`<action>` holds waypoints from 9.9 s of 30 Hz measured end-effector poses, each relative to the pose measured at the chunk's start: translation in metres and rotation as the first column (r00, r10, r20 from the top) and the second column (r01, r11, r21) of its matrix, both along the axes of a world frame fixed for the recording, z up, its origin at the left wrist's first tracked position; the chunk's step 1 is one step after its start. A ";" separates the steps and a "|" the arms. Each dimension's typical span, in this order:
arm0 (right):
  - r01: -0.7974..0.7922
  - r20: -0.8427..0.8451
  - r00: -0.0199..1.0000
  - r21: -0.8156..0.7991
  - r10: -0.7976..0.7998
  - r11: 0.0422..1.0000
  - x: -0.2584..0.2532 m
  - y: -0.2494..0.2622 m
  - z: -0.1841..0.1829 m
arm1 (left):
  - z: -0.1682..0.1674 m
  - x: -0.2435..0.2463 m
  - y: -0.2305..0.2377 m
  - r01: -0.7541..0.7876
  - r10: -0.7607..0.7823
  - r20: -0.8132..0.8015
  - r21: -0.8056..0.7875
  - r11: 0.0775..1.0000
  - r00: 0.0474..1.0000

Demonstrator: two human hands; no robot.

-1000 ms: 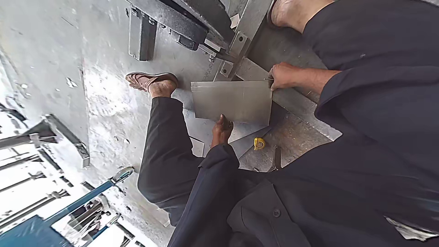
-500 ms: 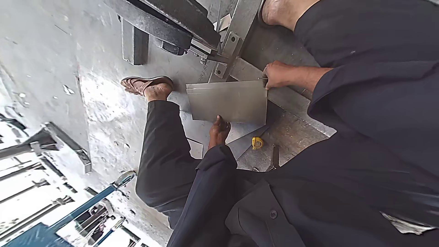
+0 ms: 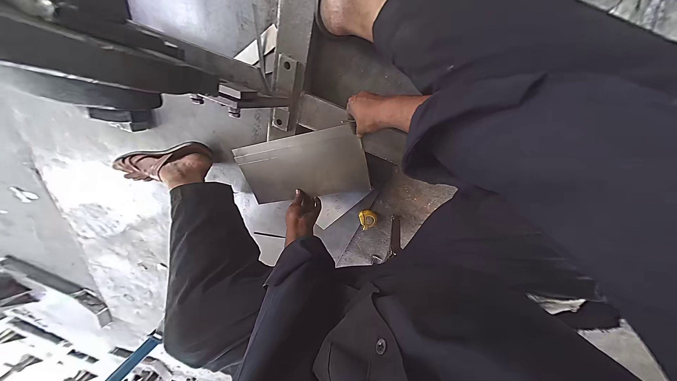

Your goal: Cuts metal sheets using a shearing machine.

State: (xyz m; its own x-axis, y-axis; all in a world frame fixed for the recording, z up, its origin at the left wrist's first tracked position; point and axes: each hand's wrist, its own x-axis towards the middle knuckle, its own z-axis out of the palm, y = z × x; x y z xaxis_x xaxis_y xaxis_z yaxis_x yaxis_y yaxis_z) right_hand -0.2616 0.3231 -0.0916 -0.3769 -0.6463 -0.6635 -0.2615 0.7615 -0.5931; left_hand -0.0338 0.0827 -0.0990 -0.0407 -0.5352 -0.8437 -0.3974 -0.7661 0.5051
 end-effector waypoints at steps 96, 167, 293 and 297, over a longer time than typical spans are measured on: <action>-0.004 0.040 0.999 -0.020 0.005 1.000 -0.009 -0.003 -0.009 | 0.002 -0.003 -0.004 -0.005 0.004 0.040 0.013 1.000 0.999; 0.033 0.050 0.998 0.020 -0.034 0.999 -0.008 -0.004 -0.001 | 0.007 -0.008 -0.001 -0.067 0.066 0.060 0.013 0.998 0.996; -0.215 -0.295 0.939 -0.103 0.176 0.971 0.028 -0.283 0.032 | 0.029 -0.093 -0.049 0.988 -0.692 0.707 0.136 -0.067 -0.145; -0.320 -0.333 0.901 -0.073 0.279 0.945 0.022 -0.298 0.027 | 0.025 -0.096 -0.050 0.985 -0.674 0.720 0.151 -0.078 -0.164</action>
State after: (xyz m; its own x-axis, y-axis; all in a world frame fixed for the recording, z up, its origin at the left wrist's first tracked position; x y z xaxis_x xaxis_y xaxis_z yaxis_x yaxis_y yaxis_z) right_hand -0.2392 0.0248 -0.0642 -0.3281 -0.8301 -0.4509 -0.6535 0.5441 -0.5262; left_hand -0.1296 0.0328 -0.0742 -0.4820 -0.5505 -0.6816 -0.7128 0.6988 -0.0603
